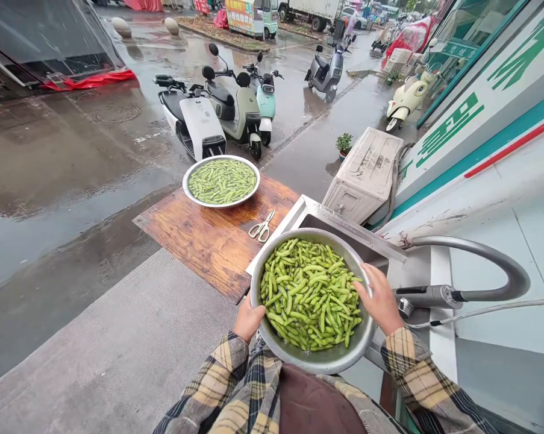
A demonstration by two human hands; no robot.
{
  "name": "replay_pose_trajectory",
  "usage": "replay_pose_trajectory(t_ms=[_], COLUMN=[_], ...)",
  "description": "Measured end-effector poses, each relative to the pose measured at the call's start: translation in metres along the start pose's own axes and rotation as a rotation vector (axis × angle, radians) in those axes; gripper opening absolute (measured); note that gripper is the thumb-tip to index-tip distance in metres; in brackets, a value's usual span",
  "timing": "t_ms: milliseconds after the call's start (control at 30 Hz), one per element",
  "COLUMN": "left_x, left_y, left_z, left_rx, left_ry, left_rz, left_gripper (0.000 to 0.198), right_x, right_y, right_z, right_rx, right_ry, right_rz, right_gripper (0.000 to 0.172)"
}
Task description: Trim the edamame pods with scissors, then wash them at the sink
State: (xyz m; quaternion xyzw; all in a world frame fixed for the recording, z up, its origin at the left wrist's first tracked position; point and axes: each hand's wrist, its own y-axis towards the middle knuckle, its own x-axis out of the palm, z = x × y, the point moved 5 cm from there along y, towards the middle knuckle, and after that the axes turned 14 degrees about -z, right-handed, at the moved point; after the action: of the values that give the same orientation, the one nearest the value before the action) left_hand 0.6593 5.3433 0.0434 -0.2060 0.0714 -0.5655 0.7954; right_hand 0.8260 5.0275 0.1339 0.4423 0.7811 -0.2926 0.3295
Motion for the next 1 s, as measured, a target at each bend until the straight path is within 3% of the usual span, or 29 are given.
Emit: replay_pose_trajectory(t_ms=[67, 133, 233, 300, 433, 633, 800, 1000], left_x=[0.0, -0.002, -0.003, -0.004, -0.007, -0.026, -0.042, -0.054], left_y=[-0.001, -0.001, 0.0, 0.0, 0.003, 0.015, 0.03, 0.076], left_z=[0.0, -0.001, -0.003, -0.001, 0.005, 0.024, 0.05, 0.073], left_rx=[-0.016, -0.031, -0.018, 0.001, -0.001, -0.031, -0.035, -0.027], left_ry=[-0.002, -0.019, -0.037, -0.035, -0.036, -0.039, -0.02, -0.085], left_rz=[-0.004, 0.0, -0.016, -0.024, -0.038, -0.047, -0.033, 0.072], left_gripper=[0.058, 0.059, 0.059, 0.058, 0.059, 0.059, 0.054, 0.052], right_x=[0.007, 0.034, 0.08, 0.096, 0.101, 0.116, 0.123, 0.111], right_y=[-0.017, -0.038, -0.069, -0.081, -0.085, -0.085, -0.061, 0.03], right_z=[0.039, 0.067, 0.078, 0.073, 0.063, 0.049, 0.031, 0.018], right_rx=[0.231, 0.429, 0.606, 0.663, 0.708, 0.687, 0.624, 0.491], right_ry=[0.21, 0.511, 0.981, 1.158, 1.218, 1.22, 1.238, 1.212], right_rz=[0.132, 0.052, -0.18, -0.202, -0.066, 0.035, 0.062, -0.015], right_gripper=[0.073, 0.073, 0.056, 0.045, 0.031, 0.03, 0.032, 0.022])
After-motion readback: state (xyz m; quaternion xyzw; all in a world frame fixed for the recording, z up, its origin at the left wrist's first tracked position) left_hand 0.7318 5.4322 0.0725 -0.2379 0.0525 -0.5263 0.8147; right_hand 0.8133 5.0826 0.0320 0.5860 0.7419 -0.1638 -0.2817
